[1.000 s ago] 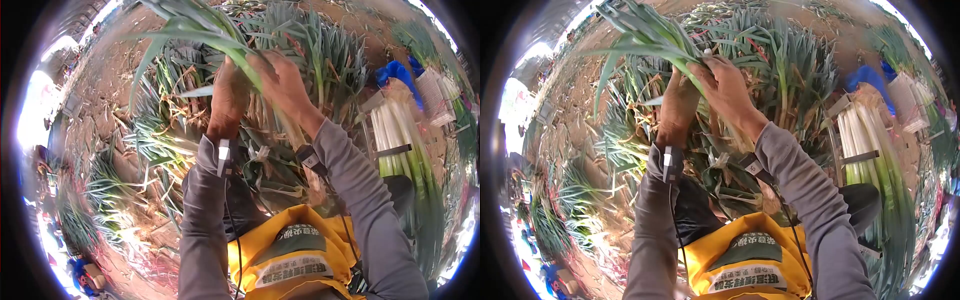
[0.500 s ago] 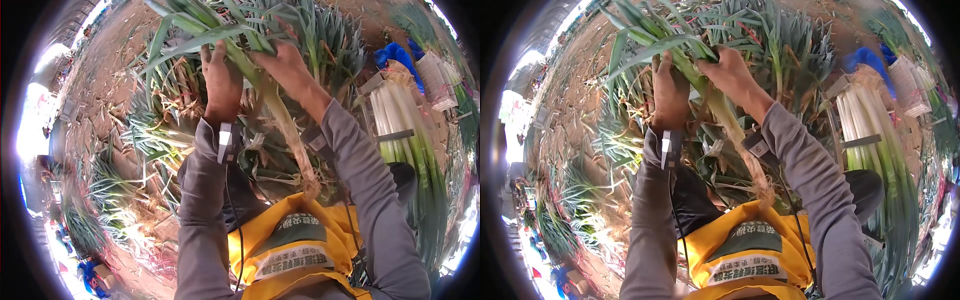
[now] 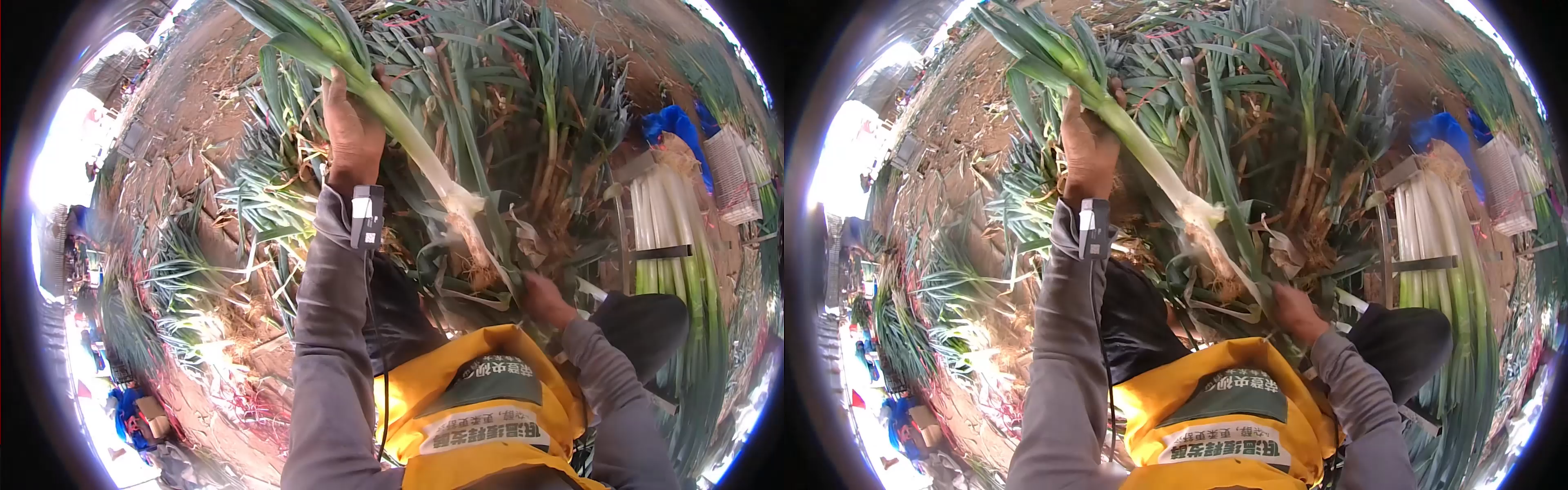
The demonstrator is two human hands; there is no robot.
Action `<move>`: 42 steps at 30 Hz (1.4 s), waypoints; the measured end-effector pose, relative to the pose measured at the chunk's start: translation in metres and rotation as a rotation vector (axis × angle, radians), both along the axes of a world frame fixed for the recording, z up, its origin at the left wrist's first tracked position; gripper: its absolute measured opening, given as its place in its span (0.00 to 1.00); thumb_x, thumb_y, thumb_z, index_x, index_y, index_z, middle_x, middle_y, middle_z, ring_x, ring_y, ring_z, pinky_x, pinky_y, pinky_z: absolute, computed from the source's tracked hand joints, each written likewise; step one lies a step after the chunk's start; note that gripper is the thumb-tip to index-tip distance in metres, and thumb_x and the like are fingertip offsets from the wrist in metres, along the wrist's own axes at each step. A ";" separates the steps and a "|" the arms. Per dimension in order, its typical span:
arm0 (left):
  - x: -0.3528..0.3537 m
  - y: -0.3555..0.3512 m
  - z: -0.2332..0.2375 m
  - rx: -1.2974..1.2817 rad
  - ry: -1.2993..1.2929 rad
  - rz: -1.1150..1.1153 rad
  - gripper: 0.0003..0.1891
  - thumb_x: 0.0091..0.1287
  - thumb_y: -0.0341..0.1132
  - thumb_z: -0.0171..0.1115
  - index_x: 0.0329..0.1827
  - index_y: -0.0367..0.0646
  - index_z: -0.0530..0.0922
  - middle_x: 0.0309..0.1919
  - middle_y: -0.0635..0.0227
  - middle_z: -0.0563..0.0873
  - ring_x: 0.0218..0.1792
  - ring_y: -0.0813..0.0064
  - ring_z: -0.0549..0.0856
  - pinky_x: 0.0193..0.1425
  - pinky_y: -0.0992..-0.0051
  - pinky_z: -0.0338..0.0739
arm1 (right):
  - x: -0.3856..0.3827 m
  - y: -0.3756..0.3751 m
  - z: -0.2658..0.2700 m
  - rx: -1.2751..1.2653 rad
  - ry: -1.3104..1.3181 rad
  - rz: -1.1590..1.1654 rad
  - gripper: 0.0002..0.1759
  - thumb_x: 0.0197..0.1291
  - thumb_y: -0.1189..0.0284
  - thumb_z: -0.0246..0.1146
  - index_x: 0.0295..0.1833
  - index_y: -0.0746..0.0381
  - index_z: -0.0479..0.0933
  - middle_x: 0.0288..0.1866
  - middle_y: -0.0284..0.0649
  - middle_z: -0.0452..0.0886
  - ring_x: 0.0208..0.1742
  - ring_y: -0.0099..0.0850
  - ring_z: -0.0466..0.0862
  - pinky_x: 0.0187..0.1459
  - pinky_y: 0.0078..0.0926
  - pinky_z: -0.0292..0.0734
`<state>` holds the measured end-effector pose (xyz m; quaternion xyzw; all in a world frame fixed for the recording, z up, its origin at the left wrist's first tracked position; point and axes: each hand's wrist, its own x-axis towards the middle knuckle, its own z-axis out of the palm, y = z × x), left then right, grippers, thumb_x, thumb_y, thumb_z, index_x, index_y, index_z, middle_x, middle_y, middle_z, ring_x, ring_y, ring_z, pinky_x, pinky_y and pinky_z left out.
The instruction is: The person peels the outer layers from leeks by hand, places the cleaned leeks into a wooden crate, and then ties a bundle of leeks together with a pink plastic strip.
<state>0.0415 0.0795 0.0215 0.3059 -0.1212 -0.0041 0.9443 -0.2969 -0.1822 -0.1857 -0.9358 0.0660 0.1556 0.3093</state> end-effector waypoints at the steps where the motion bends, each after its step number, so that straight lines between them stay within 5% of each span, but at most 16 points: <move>1: -0.006 -0.002 0.005 0.001 -0.006 0.000 0.20 0.81 0.45 0.53 0.66 0.42 0.71 0.54 0.58 0.80 0.54 0.58 0.83 0.57 0.60 0.82 | 0.003 -0.006 0.003 0.001 -0.006 0.000 0.19 0.59 0.70 0.67 0.57 0.63 0.79 0.49 0.57 0.83 0.52 0.58 0.83 0.52 0.49 0.79; 3: -0.016 -0.005 0.012 0.013 -0.055 -0.021 0.21 0.81 0.47 0.53 0.66 0.42 0.71 0.55 0.57 0.80 0.52 0.59 0.83 0.55 0.62 0.82 | 0.014 -0.022 0.012 -0.183 0.348 0.123 0.22 0.59 0.68 0.69 0.58 0.63 0.80 0.52 0.55 0.84 0.55 0.55 0.83 0.54 0.48 0.79; 5: -0.018 -0.010 0.019 -0.031 -0.080 -0.087 0.22 0.80 0.50 0.55 0.66 0.43 0.71 0.53 0.56 0.81 0.50 0.61 0.83 0.52 0.64 0.81 | 0.042 -0.010 0.093 -0.150 0.053 0.164 0.31 0.59 0.60 0.70 0.65 0.65 0.77 0.56 0.56 0.82 0.56 0.54 0.83 0.56 0.48 0.78; 9: -0.032 -0.027 0.025 0.037 -0.082 -0.121 0.23 0.80 0.52 0.55 0.66 0.43 0.73 0.52 0.55 0.83 0.51 0.62 0.84 0.55 0.65 0.82 | 0.108 0.011 0.185 0.291 -0.598 0.172 0.25 0.69 0.63 0.67 0.64 0.68 0.77 0.55 0.55 0.82 0.55 0.47 0.84 0.55 0.41 0.78; 14: -0.047 -0.045 0.031 -0.001 0.053 -0.192 0.27 0.81 0.57 0.48 0.68 0.44 0.73 0.55 0.60 0.84 0.54 0.61 0.84 0.64 0.57 0.80 | 0.192 0.059 0.205 0.952 -0.657 0.159 0.22 0.73 0.61 0.63 0.55 0.73 0.80 0.47 0.49 0.84 0.40 0.30 0.81 0.45 0.29 0.77; 16: -0.048 -0.048 0.027 0.029 0.056 -0.185 0.27 0.81 0.57 0.48 0.68 0.44 0.73 0.55 0.61 0.84 0.55 0.61 0.84 0.64 0.56 0.79 | 0.203 0.075 0.226 0.622 -0.573 0.038 0.24 0.74 0.59 0.63 0.54 0.75 0.80 0.42 0.41 0.86 0.37 0.25 0.79 0.43 0.27 0.75; 23: -0.038 -0.042 0.011 0.097 0.070 -0.240 0.31 0.79 0.63 0.48 0.64 0.44 0.75 0.49 0.66 0.84 0.46 0.67 0.83 0.56 0.64 0.81 | 0.207 0.096 0.233 1.052 -0.430 -0.210 0.24 0.75 0.56 0.62 0.48 0.71 0.84 0.34 0.27 0.80 0.35 0.18 0.75 0.37 0.22 0.72; 25: -0.045 -0.044 0.023 0.192 0.043 -0.090 0.32 0.78 0.64 0.48 0.64 0.44 0.75 0.49 0.66 0.84 0.48 0.68 0.83 0.56 0.65 0.80 | 0.208 0.100 0.231 1.185 -0.414 -0.224 0.24 0.75 0.55 0.63 0.46 0.70 0.85 0.31 0.25 0.78 0.32 0.15 0.72 0.33 0.20 0.68; 32: -0.048 -0.044 0.025 0.210 -0.040 -0.114 0.37 0.75 0.68 0.50 0.66 0.39 0.73 0.53 0.65 0.82 0.52 0.70 0.82 0.59 0.67 0.78 | 0.205 0.108 0.234 1.066 -0.445 -0.317 0.23 0.75 0.57 0.63 0.39 0.69 0.84 0.27 0.26 0.76 0.28 0.14 0.70 0.29 0.21 0.64; 34: -0.046 -0.040 0.023 0.207 -0.025 -0.127 0.37 0.75 0.68 0.50 0.66 0.40 0.74 0.52 0.65 0.82 0.51 0.71 0.82 0.58 0.67 0.79 | 0.213 0.111 0.216 1.300 -0.439 -0.441 0.23 0.74 0.59 0.63 0.36 0.69 0.84 0.26 0.28 0.77 0.26 0.14 0.70 0.28 0.22 0.63; 39: -0.051 -0.037 0.028 0.192 -0.036 -0.235 0.35 0.71 0.69 0.55 0.59 0.42 0.76 0.35 0.73 0.80 0.36 0.76 0.78 0.49 0.72 0.77 | 0.203 0.093 0.198 1.273 -0.380 -0.335 0.21 0.73 0.63 0.62 0.33 0.70 0.82 0.25 0.32 0.81 0.24 0.17 0.73 0.25 0.23 0.64; 42: -0.050 -0.039 0.024 0.116 -0.028 -0.309 0.34 0.69 0.69 0.58 0.54 0.43 0.77 0.34 0.74 0.78 0.36 0.76 0.76 0.50 0.74 0.75 | 0.195 0.084 0.196 1.211 -0.350 -0.373 0.21 0.71 0.62 0.62 0.33 0.70 0.82 0.25 0.34 0.81 0.24 0.19 0.74 0.27 0.24 0.66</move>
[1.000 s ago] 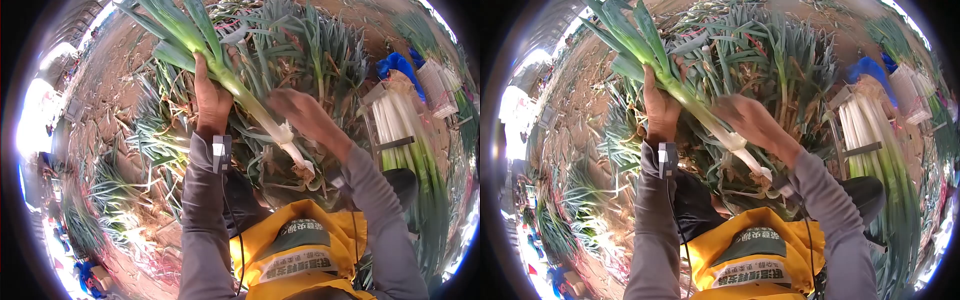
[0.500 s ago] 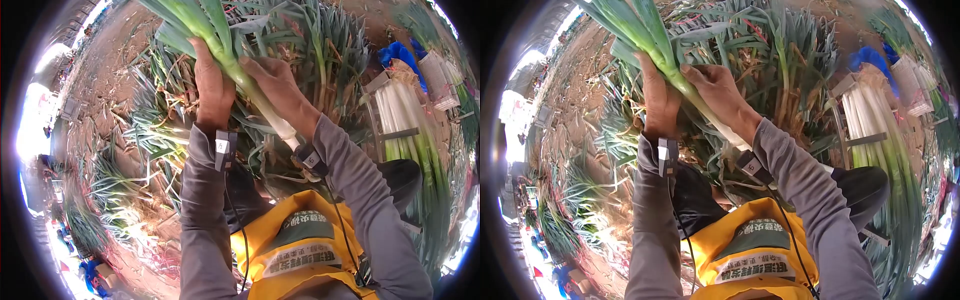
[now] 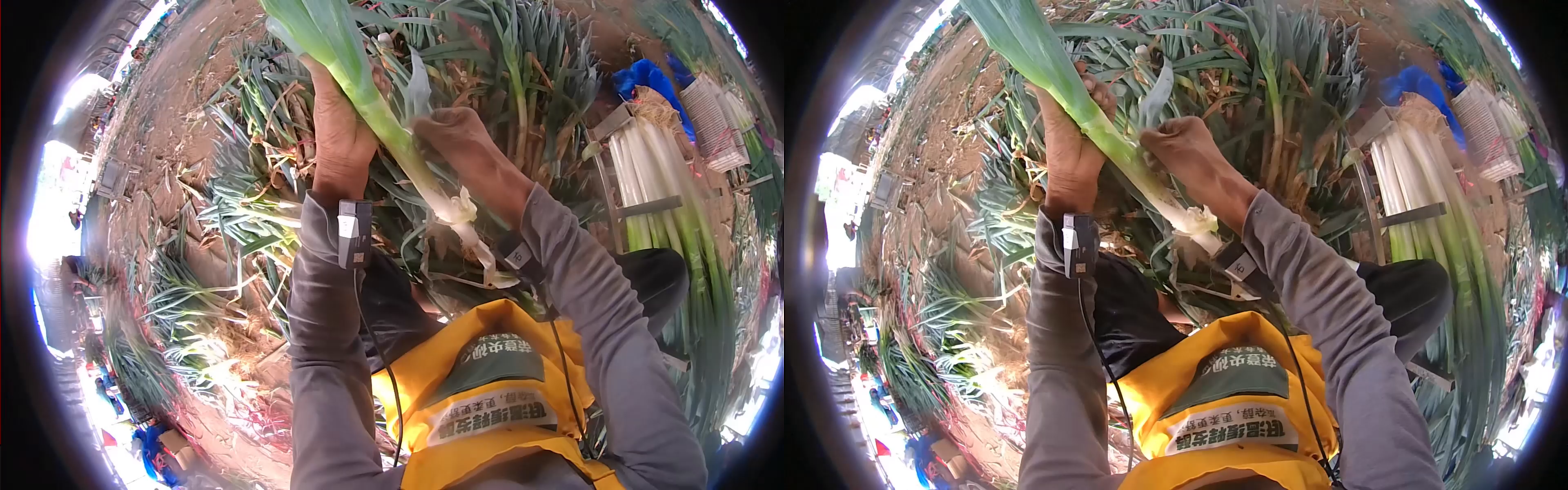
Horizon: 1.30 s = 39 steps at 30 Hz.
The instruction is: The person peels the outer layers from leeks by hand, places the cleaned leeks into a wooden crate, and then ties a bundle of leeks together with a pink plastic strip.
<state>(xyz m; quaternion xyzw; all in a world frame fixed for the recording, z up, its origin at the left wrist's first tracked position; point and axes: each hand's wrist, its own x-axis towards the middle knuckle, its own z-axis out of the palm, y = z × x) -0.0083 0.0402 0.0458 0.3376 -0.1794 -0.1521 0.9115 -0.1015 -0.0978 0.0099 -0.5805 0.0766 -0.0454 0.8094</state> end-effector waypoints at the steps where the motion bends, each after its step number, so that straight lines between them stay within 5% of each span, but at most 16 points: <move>1: 0.001 0.000 -0.001 -0.035 -0.006 -0.026 0.33 0.69 0.68 0.58 0.52 0.43 0.77 0.33 0.74 0.78 0.36 0.76 0.76 0.50 0.74 0.75 | -0.001 -0.011 -0.010 -0.259 0.079 0.045 0.19 0.69 0.62 0.63 0.35 0.70 0.83 0.25 0.36 0.81 0.25 0.22 0.76 0.29 0.27 0.69; 4: 0.010 0.015 0.000 -0.105 -0.031 -0.066 0.29 0.71 0.64 0.60 0.51 0.43 0.77 0.33 0.74 0.77 0.35 0.76 0.74 0.49 0.75 0.73 | -0.032 -0.039 -0.052 -0.835 0.219 -0.018 0.17 0.62 0.62 0.65 0.37 0.67 0.84 0.26 0.43 0.82 0.30 0.35 0.83 0.37 0.36 0.76; 6: 0.017 0.030 0.006 -0.129 -0.042 -0.071 0.27 0.73 0.61 0.61 0.51 0.42 0.76 0.33 0.74 0.76 0.34 0.76 0.73 0.48 0.75 0.72 | -0.063 -0.072 -0.109 -1.116 0.437 0.171 0.18 0.62 0.59 0.67 0.43 0.65 0.84 0.35 0.46 0.85 0.39 0.40 0.86 0.42 0.40 0.78; 8: 0.021 0.041 0.012 -0.209 -0.027 -0.101 0.21 0.77 0.50 0.60 0.55 0.40 0.76 0.32 0.73 0.75 0.34 0.76 0.70 0.43 0.75 0.70 | -0.108 -0.079 -0.122 -1.395 0.331 0.232 0.22 0.65 0.58 0.68 0.55 0.65 0.83 0.46 0.48 0.86 0.46 0.43 0.87 0.47 0.38 0.79; 9: 0.022 0.043 0.007 -0.205 -0.013 -0.098 0.21 0.77 0.50 0.60 0.55 0.40 0.76 0.32 0.73 0.75 0.34 0.76 0.70 0.43 0.75 0.70 | -0.106 -0.074 -0.118 -1.390 0.342 0.244 0.22 0.65 0.58 0.68 0.55 0.65 0.83 0.46 0.48 0.86 0.46 0.43 0.87 0.47 0.38 0.79; 11: 0.029 0.034 0.006 -0.218 0.020 -0.044 0.20 0.80 0.45 0.56 0.62 0.38 0.74 0.31 0.73 0.75 0.33 0.77 0.70 0.41 0.76 0.70 | -0.083 -0.058 -0.075 -0.862 -0.048 -0.063 0.25 0.67 0.61 0.69 0.64 0.64 0.79 0.53 0.48 0.84 0.50 0.40 0.86 0.50 0.34 0.79; 14: 0.032 0.016 -0.001 -0.258 0.034 -0.092 0.19 0.82 0.40 0.52 0.67 0.36 0.72 0.30 0.74 0.75 0.31 0.78 0.70 0.41 0.77 0.70 | -0.031 -0.023 0.001 -0.654 -0.426 -0.042 0.22 0.68 0.67 0.68 0.64 0.65 0.78 0.49 0.48 0.84 0.46 0.31 0.85 0.48 0.31 0.79; 15: 0.031 0.013 -0.003 -0.264 0.085 -0.072 0.20 0.82 0.40 0.52 0.68 0.35 0.72 0.30 0.75 0.75 0.31 0.78 0.70 0.41 0.77 0.70 | -0.018 -0.013 0.016 -0.497 -0.373 0.021 0.20 0.68 0.68 0.69 0.61 0.66 0.79 0.46 0.47 0.85 0.43 0.28 0.84 0.46 0.30 0.79; 18: 0.035 0.015 -0.008 -0.294 0.050 -0.136 0.21 0.82 0.40 0.52 0.68 0.32 0.70 0.29 0.74 0.76 0.31 0.78 0.71 0.41 0.77 0.70 | 0.011 -0.002 0.023 -0.591 -0.350 0.113 0.09 0.70 0.72 0.66 0.48 0.68 0.83 0.40 0.40 0.84 0.40 0.22 0.83 0.45 0.26 0.80; 21: 0.041 0.025 -0.010 -0.331 0.005 -0.176 0.23 0.82 0.41 0.51 0.67 0.28 0.70 0.29 0.73 0.76 0.32 0.77 0.72 0.41 0.76 0.70 | -0.012 -0.010 0.021 -0.814 -0.219 0.213 0.10 0.69 0.70 0.66 0.44 0.68 0.81 0.33 0.38 0.84 0.39 0.21 0.81 0.43 0.26 0.78; 26: 0.049 0.046 -0.009 -0.351 -0.029 -0.245 0.22 0.81 0.40 0.51 0.66 0.29 0.70 0.29 0.71 0.76 0.32 0.75 0.72 0.41 0.76 0.69 | -0.078 -0.067 -0.079 -0.977 -0.084 0.001 0.09 0.65 0.72 0.66 0.42 0.68 0.79 0.33 0.49 0.82 0.34 0.38 0.84 0.40 0.33 0.77; 30: 0.039 0.040 -0.005 -0.235 -0.046 -0.112 0.17 0.80 0.40 0.53 0.61 0.35 0.74 0.29 0.74 0.75 0.32 0.77 0.72 0.40 0.75 0.69 | -0.153 -0.102 -0.155 -1.335 0.295 0.117 0.07 0.64 0.71 0.62 0.41 0.64 0.78 0.38 0.49 0.85 0.40 0.55 0.84 0.44 0.46 0.78; 32: 0.031 0.026 -0.006 -0.142 -0.036 0.008 0.14 0.79 0.40 0.56 0.58 0.40 0.75 0.28 0.77 0.75 0.32 0.78 0.73 0.39 0.76 0.70 | -0.153 -0.108 -0.165 -1.486 0.334 0.207 0.07 0.64 0.70 0.62 0.42 0.62 0.79 0.41 0.48 0.85 0.42 0.54 0.84 0.45 0.48 0.78; 33: 0.029 0.025 -0.004 -0.142 -0.044 0.007 0.14 0.79 0.40 0.56 0.58 0.40 0.75 0.28 0.77 0.75 0.32 0.78 0.73 0.39 0.76 0.70 | -0.147 -0.108 -0.163 -1.636 0.366 0.292 0.08 0.65 0.68 0.62 0.43 0.61 0.80 0.44 0.46 0.85 0.44 0.53 0.85 0.46 0.50 0.78; 39: 0.025 -0.002 -0.002 -0.054 0.136 0.153 0.16 0.79 0.44 0.56 0.60 0.43 0.74 0.30 0.77 0.75 0.32 0.78 0.75 0.38 0.79 0.72 | -0.073 -0.038 0.005 -1.076 -0.437 -0.069 0.18 0.64 0.68 0.68 0.58 0.62 0.80 0.53 0.44 0.84 0.54 0.48 0.84 0.55 0.42 0.79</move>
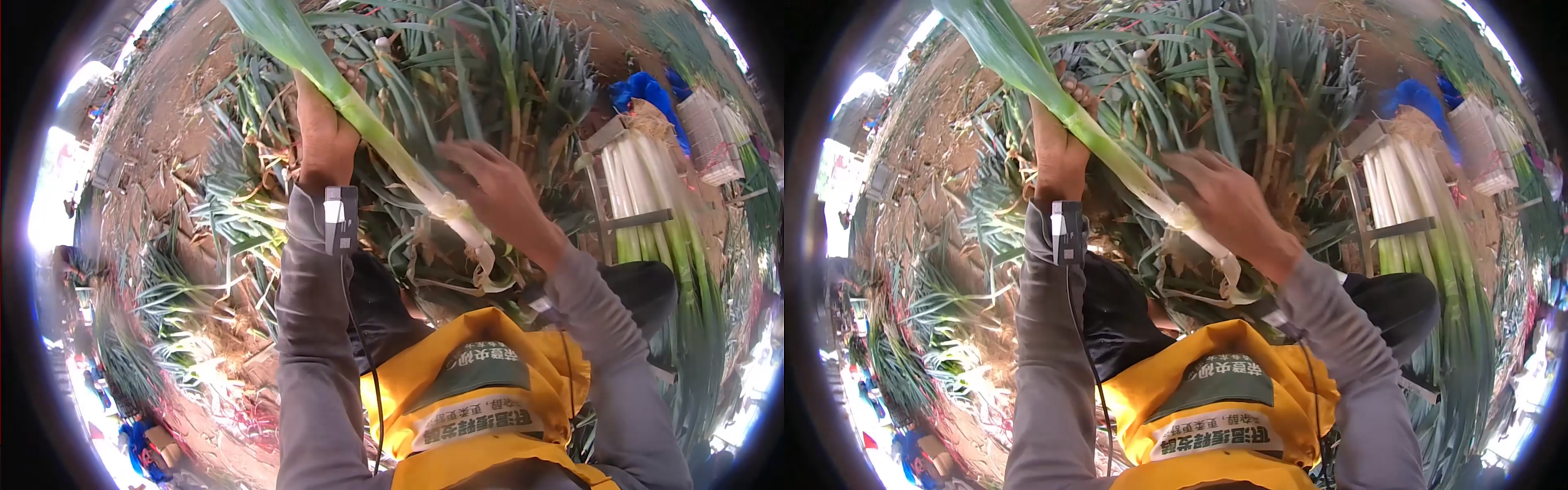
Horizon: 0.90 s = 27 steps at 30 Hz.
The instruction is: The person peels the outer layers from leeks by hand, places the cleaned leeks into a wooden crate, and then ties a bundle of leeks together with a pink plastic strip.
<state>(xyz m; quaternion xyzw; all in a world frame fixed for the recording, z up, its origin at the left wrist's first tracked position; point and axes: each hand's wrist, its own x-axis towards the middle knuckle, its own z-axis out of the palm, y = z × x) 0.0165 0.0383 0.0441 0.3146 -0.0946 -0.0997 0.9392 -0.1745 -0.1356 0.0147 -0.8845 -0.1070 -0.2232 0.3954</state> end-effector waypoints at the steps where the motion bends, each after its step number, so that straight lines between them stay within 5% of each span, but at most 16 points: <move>1: 0.002 -0.003 -0.006 -0.019 -0.012 -0.028 0.20 0.79 0.50 0.56 0.61 0.44 0.74 0.30 0.75 0.75 0.32 0.77 0.76 0.39 0.78 0.74 | 0.015 0.008 0.006 -0.003 -0.004 -0.012 0.18 0.64 0.68 0.68 0.58 0.62 0.80 0.53 0.44 0.84 0.54 0.48 0.84 0.55 0.42 0.79; 5: -0.009 -0.013 -0.002 -0.075 0.048 -0.050 0.33 0.71 0.68 0.55 0.57 0.43 0.75 0.31 0.70 0.76 0.33 0.74 0.77 0.39 0.74 0.77 | 0.052 0.022 0.007 0.127 -0.114 0.070 0.18 0.60 0.72 0.73 0.54 0.65 0.81 0.52 0.47 0.84 0.51 0.48 0.85 0.52 0.38 0.80; 8: -0.009 -0.007 -0.005 -0.051 -0.010 -0.098 0.34 0.69 0.70 0.55 0.50 0.42 0.76 0.32 0.69 0.77 0.33 0.73 0.77 0.39 0.74 0.78 | 0.056 0.028 0.005 0.248 -0.009 0.103 0.17 0.57 0.72 0.76 0.50 0.66 0.82 0.48 0.45 0.86 0.47 0.42 0.86 0.50 0.34 0.80; 12: -0.013 -0.008 -0.002 0.000 -0.017 -0.028 0.33 0.67 0.68 0.61 0.48 0.41 0.76 0.33 0.66 0.79 0.34 0.72 0.79 0.44 0.71 0.80 | 0.069 0.016 0.015 0.521 0.319 0.279 0.14 0.59 0.70 0.77 0.44 0.68 0.83 0.39 0.38 0.86 0.41 0.25 0.83 0.47 0.26 0.78; 15: -0.015 -0.007 -0.004 0.069 -0.041 0.011 0.33 0.66 0.69 0.63 0.54 0.46 0.77 0.35 0.71 0.81 0.32 0.75 0.82 0.37 0.75 0.79 | 0.071 0.018 0.020 0.449 0.359 0.259 0.13 0.59 0.71 0.76 0.43 0.68 0.83 0.37 0.35 0.85 0.40 0.20 0.80 0.46 0.24 0.77; 22: -0.014 -0.008 -0.004 -0.007 -0.036 0.034 0.29 0.68 0.61 0.67 0.54 0.42 0.77 0.35 0.65 0.82 0.35 0.71 0.81 0.44 0.69 0.81 | 0.067 0.016 0.020 0.446 0.376 0.292 0.13 0.59 0.70 0.76 0.42 0.68 0.82 0.37 0.37 0.85 0.40 0.22 0.81 0.46 0.24 0.77; 24: -0.015 -0.007 -0.003 0.009 -0.050 0.020 0.28 0.69 0.59 0.67 0.54 0.41 0.78 0.36 0.65 0.83 0.35 0.70 0.82 0.44 0.69 0.82 | 0.065 0.019 0.019 0.237 0.125 0.169 0.13 0.61 0.70 0.75 0.42 0.68 0.81 0.36 0.39 0.84 0.39 0.24 0.81 0.46 0.27 0.77; 27: -0.013 -0.013 -0.004 0.047 -0.072 0.048 0.25 0.72 0.54 0.67 0.59 0.43 0.77 0.42 0.67 0.83 0.39 0.72 0.83 0.45 0.70 0.82 | 0.066 0.023 0.024 0.368 0.180 0.130 0.12 0.63 0.70 0.73 0.42 0.68 0.80 0.38 0.40 0.85 0.39 0.28 0.83 0.46 0.31 0.78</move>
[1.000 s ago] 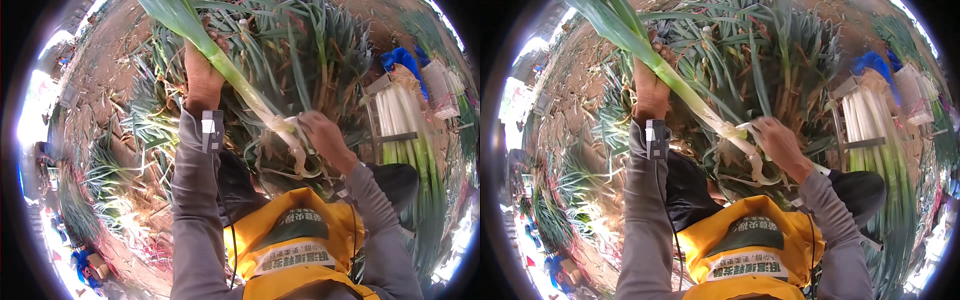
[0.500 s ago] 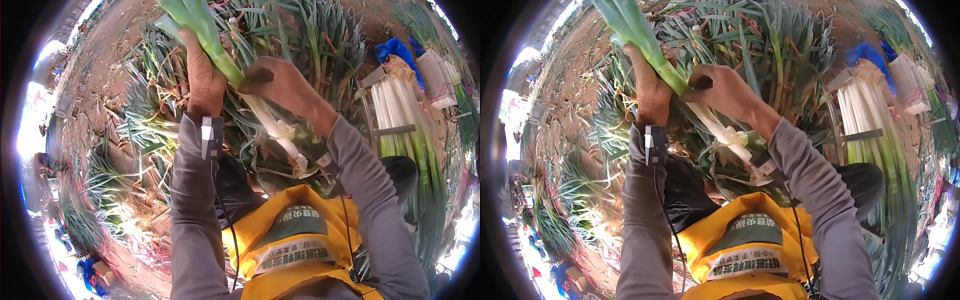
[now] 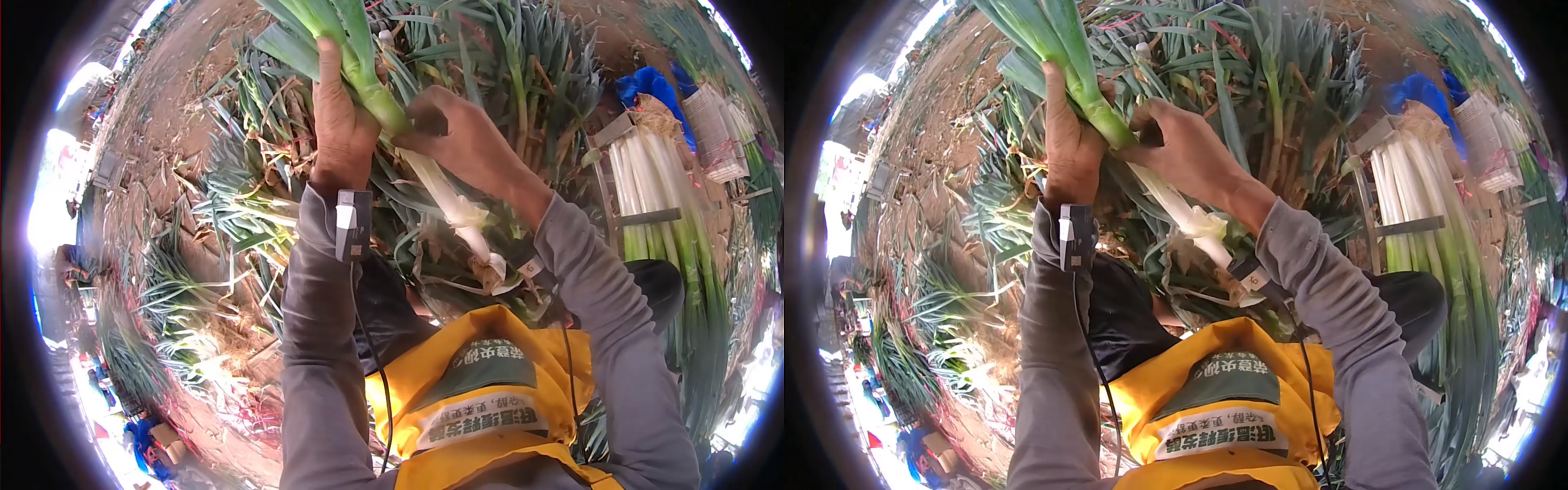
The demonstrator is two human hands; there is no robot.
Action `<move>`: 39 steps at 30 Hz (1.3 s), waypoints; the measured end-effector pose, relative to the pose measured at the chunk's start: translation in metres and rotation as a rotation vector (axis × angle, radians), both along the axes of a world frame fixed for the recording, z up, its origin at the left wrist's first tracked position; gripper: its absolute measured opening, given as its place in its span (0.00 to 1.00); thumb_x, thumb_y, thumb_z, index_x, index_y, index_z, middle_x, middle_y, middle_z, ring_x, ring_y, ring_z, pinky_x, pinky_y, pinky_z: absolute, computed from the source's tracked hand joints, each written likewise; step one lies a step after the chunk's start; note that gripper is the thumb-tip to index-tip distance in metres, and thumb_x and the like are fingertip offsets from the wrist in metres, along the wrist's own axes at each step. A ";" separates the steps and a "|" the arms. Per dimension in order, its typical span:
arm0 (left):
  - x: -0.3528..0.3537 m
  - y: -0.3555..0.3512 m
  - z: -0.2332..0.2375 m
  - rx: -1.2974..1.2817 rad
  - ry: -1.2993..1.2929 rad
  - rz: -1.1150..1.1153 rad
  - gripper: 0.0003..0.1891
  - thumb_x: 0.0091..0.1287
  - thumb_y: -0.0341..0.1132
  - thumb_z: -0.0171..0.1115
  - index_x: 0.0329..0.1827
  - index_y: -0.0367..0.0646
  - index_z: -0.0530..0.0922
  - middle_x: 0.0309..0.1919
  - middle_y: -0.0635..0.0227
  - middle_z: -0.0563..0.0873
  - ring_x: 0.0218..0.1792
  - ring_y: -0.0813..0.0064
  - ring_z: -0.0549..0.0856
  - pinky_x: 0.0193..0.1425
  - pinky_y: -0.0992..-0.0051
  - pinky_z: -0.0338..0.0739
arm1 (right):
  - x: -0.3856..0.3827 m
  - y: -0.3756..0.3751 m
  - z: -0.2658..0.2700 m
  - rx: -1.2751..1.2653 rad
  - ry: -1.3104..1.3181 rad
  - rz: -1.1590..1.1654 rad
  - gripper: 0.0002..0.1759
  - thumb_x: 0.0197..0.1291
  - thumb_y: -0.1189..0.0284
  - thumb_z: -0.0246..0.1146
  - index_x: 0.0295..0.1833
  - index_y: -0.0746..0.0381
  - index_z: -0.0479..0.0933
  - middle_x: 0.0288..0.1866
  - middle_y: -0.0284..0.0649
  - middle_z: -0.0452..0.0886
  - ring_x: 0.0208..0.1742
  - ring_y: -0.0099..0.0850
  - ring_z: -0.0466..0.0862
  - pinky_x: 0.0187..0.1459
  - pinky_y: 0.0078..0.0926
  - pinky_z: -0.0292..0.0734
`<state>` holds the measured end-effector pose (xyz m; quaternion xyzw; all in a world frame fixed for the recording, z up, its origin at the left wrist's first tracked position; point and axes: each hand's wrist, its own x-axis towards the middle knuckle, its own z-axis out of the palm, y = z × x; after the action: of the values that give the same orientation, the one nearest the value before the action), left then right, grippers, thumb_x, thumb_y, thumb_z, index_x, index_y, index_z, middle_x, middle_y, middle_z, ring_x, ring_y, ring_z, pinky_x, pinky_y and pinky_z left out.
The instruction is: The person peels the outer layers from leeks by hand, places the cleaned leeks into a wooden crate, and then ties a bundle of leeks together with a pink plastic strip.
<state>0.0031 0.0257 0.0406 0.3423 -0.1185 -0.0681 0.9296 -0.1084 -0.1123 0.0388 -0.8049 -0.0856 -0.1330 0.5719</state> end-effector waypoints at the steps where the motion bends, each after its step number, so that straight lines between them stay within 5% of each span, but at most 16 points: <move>1: 0.000 -0.002 -0.001 0.021 -0.010 0.050 0.23 0.74 0.50 0.67 0.63 0.44 0.76 0.48 0.70 0.83 0.43 0.74 0.84 0.45 0.70 0.81 | 0.000 0.000 -0.001 -0.001 0.001 -0.003 0.12 0.63 0.70 0.73 0.42 0.68 0.80 0.38 0.40 0.85 0.39 0.28 0.83 0.46 0.31 0.78; 7: 0.004 0.000 -0.005 0.032 -0.030 0.031 0.21 0.73 0.43 0.68 0.63 0.45 0.75 0.50 0.69 0.83 0.46 0.73 0.84 0.45 0.70 0.82 | -0.007 0.007 -0.007 -0.122 -0.047 -0.012 0.11 0.62 0.71 0.71 0.45 0.64 0.78 0.41 0.43 0.84 0.40 0.40 0.86 0.42 0.35 0.80; 9: 0.009 0.009 0.000 0.079 -0.013 -0.006 0.20 0.74 0.40 0.67 0.63 0.45 0.75 0.50 0.68 0.83 0.46 0.72 0.84 0.47 0.68 0.83 | -0.021 0.011 -0.003 -0.556 -0.394 -0.024 0.11 0.60 0.73 0.69 0.45 0.61 0.77 0.40 0.42 0.79 0.38 0.42 0.85 0.38 0.38 0.80; 11: 0.009 0.011 0.003 0.120 0.012 -0.046 0.19 0.74 0.38 0.67 0.63 0.44 0.75 0.51 0.68 0.82 0.47 0.71 0.84 0.48 0.66 0.84 | -0.027 0.008 -0.003 -0.584 -0.420 0.003 0.10 0.58 0.74 0.68 0.44 0.59 0.76 0.40 0.41 0.77 0.38 0.41 0.85 0.37 0.41 0.80; 14: 0.007 0.010 0.001 -0.029 -0.002 0.021 0.19 0.76 0.37 0.64 0.64 0.37 0.73 0.56 0.62 0.81 0.55 0.64 0.83 0.65 0.58 0.85 | -0.032 0.000 -0.010 -0.608 -0.423 0.054 0.10 0.58 0.74 0.68 0.43 0.60 0.76 0.41 0.41 0.77 0.39 0.42 0.84 0.37 0.41 0.80; 16: 0.013 0.013 0.000 -0.031 0.014 0.067 0.20 0.76 0.37 0.64 0.64 0.36 0.72 0.56 0.61 0.80 0.55 0.64 0.83 0.65 0.57 0.84 | -0.034 -0.008 -0.011 -0.375 -0.153 0.171 0.11 0.56 0.75 0.68 0.43 0.61 0.75 0.41 0.42 0.77 0.38 0.44 0.83 0.37 0.41 0.79; 19: 0.037 0.028 -0.009 -0.017 -0.014 0.162 0.22 0.76 0.38 0.63 0.66 0.36 0.70 0.57 0.60 0.80 0.56 0.62 0.83 0.66 0.56 0.84 | -0.062 -0.021 -0.024 -0.399 -0.270 0.290 0.11 0.56 0.76 0.68 0.43 0.62 0.75 0.40 0.44 0.78 0.36 0.47 0.82 0.37 0.41 0.78; 22: 0.059 0.050 -0.012 -0.021 -0.088 0.228 0.23 0.77 0.39 0.63 0.67 0.36 0.69 0.58 0.59 0.79 0.57 0.60 0.82 0.67 0.55 0.83 | -0.110 -0.038 -0.041 -0.449 0.074 0.419 0.11 0.56 0.75 0.68 0.43 0.62 0.75 0.40 0.45 0.79 0.36 0.50 0.83 0.38 0.41 0.78; 26: 0.070 0.071 -0.025 0.079 -0.091 0.247 0.24 0.78 0.46 0.61 0.68 0.40 0.69 0.56 0.58 0.81 0.56 0.57 0.83 0.55 0.57 0.82 | -0.150 -0.068 -0.114 -0.700 0.357 0.265 0.10 0.58 0.71 0.66 0.43 0.63 0.76 0.39 0.48 0.83 0.39 0.51 0.86 0.40 0.48 0.81; 28: 0.066 0.074 -0.021 0.137 -0.128 0.230 0.24 0.79 0.48 0.59 0.67 0.40 0.70 0.55 0.59 0.82 0.55 0.58 0.84 0.48 0.60 0.80 | -0.184 -0.093 -0.198 -1.096 0.696 0.628 0.11 0.60 0.70 0.63 0.47 0.63 0.79 0.39 0.47 0.85 0.41 0.50 0.87 0.42 0.48 0.82; 32: 0.057 0.083 -0.012 0.143 -0.113 0.275 0.22 0.79 0.45 0.58 0.69 0.42 0.69 0.56 0.56 0.81 0.55 0.55 0.84 0.51 0.51 0.81 | -0.161 -0.072 -0.140 -1.116 0.749 0.474 0.22 0.62 0.67 0.67 0.61 0.61 0.79 0.45 0.46 0.86 0.47 0.49 0.87 0.43 0.45 0.82; 34: 0.052 0.080 -0.015 0.181 -0.140 0.290 0.22 0.79 0.45 0.58 0.69 0.43 0.69 0.57 0.56 0.81 0.56 0.54 0.83 0.53 0.50 0.81 | -0.133 -0.047 -0.071 -0.603 0.189 0.016 0.23 0.65 0.63 0.67 0.62 0.61 0.77 0.44 0.45 0.85 0.46 0.48 0.86 0.41 0.44 0.81; 35: 0.058 0.080 -0.012 0.213 -0.185 0.325 0.22 0.79 0.44 0.58 0.70 0.44 0.69 0.57 0.56 0.80 0.56 0.54 0.83 0.55 0.48 0.80 | -0.115 -0.039 -0.057 -0.614 0.127 -0.008 0.22 0.66 0.62 0.66 0.62 0.60 0.76 0.44 0.45 0.84 0.45 0.49 0.86 0.40 0.45 0.80; 39: 0.074 0.083 -0.015 0.072 0.003 0.303 0.23 0.78 0.44 0.60 0.71 0.44 0.69 0.60 0.56 0.79 0.61 0.53 0.80 0.60 0.46 0.79 | -0.074 -0.020 -0.085 -0.665 0.100 -0.020 0.20 0.69 0.62 0.65 0.60 0.60 0.75 0.44 0.44 0.84 0.39 0.51 0.85 0.39 0.44 0.79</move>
<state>0.0776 0.1084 0.0254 0.3894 -0.0616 0.0680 0.9165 -0.1824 -0.1324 -0.0462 -0.9538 -0.0885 -0.0637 0.2800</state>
